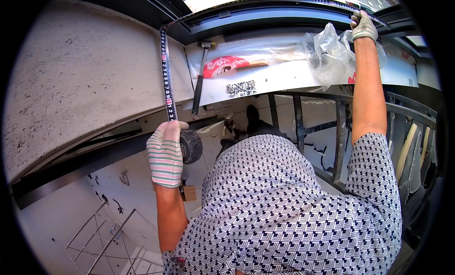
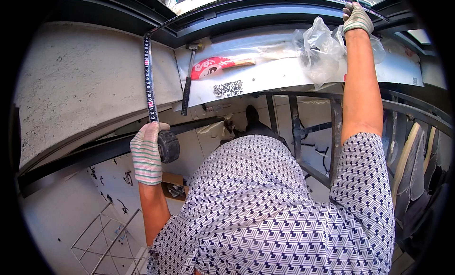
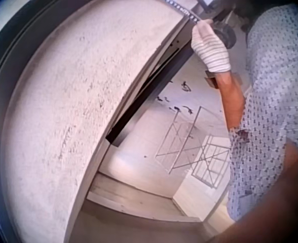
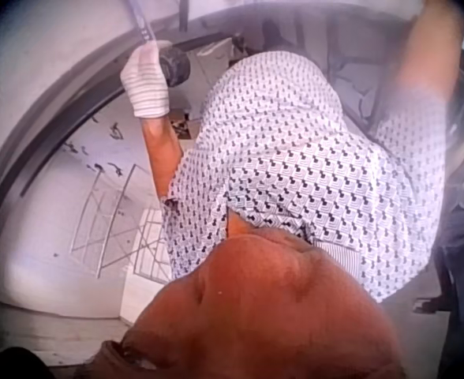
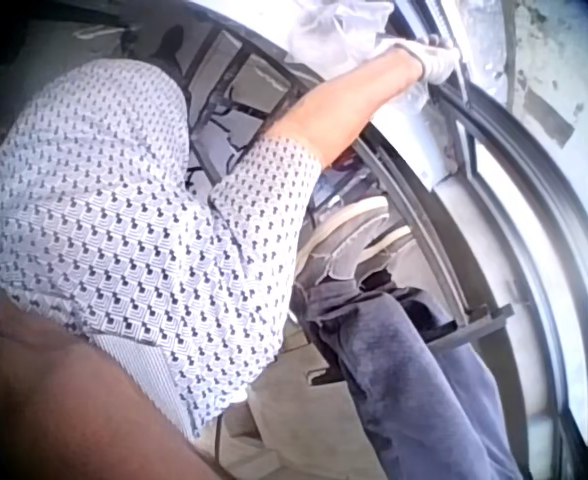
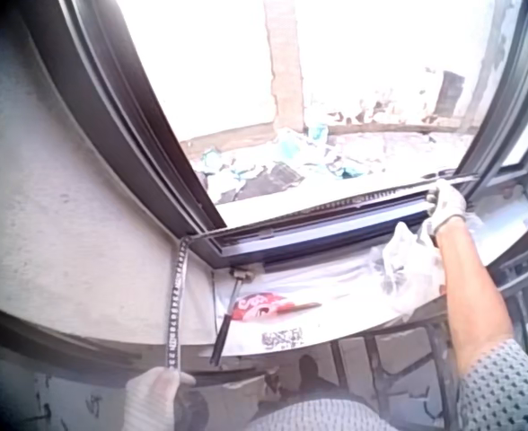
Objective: The person uses a tape measure to measure the dimensions of a window frame and several large glass panels leaning against a wall. The person measures the width and height of the window opening and then measures the length and width of the glass panels to verify their size.
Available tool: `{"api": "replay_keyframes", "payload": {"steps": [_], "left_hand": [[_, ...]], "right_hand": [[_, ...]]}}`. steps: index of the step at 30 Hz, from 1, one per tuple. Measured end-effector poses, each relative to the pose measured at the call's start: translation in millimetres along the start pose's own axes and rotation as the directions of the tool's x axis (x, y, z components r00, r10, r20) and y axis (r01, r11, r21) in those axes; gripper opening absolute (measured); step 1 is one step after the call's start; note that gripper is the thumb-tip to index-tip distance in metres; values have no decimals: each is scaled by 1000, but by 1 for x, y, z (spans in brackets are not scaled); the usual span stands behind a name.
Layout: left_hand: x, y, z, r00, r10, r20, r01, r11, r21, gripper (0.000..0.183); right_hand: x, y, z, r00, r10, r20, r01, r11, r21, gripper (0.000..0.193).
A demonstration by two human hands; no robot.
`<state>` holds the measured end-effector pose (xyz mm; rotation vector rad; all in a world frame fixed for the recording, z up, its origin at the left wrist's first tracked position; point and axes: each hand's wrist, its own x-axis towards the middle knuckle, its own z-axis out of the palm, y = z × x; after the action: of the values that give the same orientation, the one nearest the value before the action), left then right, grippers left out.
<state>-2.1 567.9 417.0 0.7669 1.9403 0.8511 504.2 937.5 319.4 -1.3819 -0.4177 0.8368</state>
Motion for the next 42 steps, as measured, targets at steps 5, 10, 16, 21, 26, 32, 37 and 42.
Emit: {"api": "replay_keyframes", "payload": {"steps": [5, 10, 16, 21, 26, 32, 37, 42], "left_hand": [[2, -1, 1, 1000, -14, 21, 15, 999, -28, 34], [6, -11, -1, 998, 58, 11, -58, 998, 34, 35], [5, -7, 0, 1000, 8, 11, -8, 1000, -1, 35], [5, -4, 0, 1000, 5, 19, -5, 1000, -4, 36], [6, -4, -1, 1000, 4, 30, -4, 1000, -4, 36], [6, -3, -1, 1000, 15, 17, -16, 1000, 26, 35], [7, -5, -2, 1000, 7, 30, -7, 1000, 5, 36], [7, -9, 0, 999, 43, 13, -43, 999, -31, 36]], "right_hand": [[2, 1, -2, 1000, 13, 2, -13, 1000, 9, 15], [-9, -2, 2, 1000, 10, -4, -10, 1000, -13, 16], [-11, -5, 2, 1000, 8, 15, -8, 1000, 11, 15], [-5, -3, 1, 1000, 8, 20, -8, 1000, -12, 16], [-3, -2, 0, 1000, 12, 27, -12, 1000, -15, 16], [2, 0, -2, 999, 13, 42, -12, 1000, -11, 16], [1, -1, -1, 999, 18, 44, -18, 1000, -16, 16], [3, 0, -1, 999, 14, 50, -14, 1000, -9, 15]]}}
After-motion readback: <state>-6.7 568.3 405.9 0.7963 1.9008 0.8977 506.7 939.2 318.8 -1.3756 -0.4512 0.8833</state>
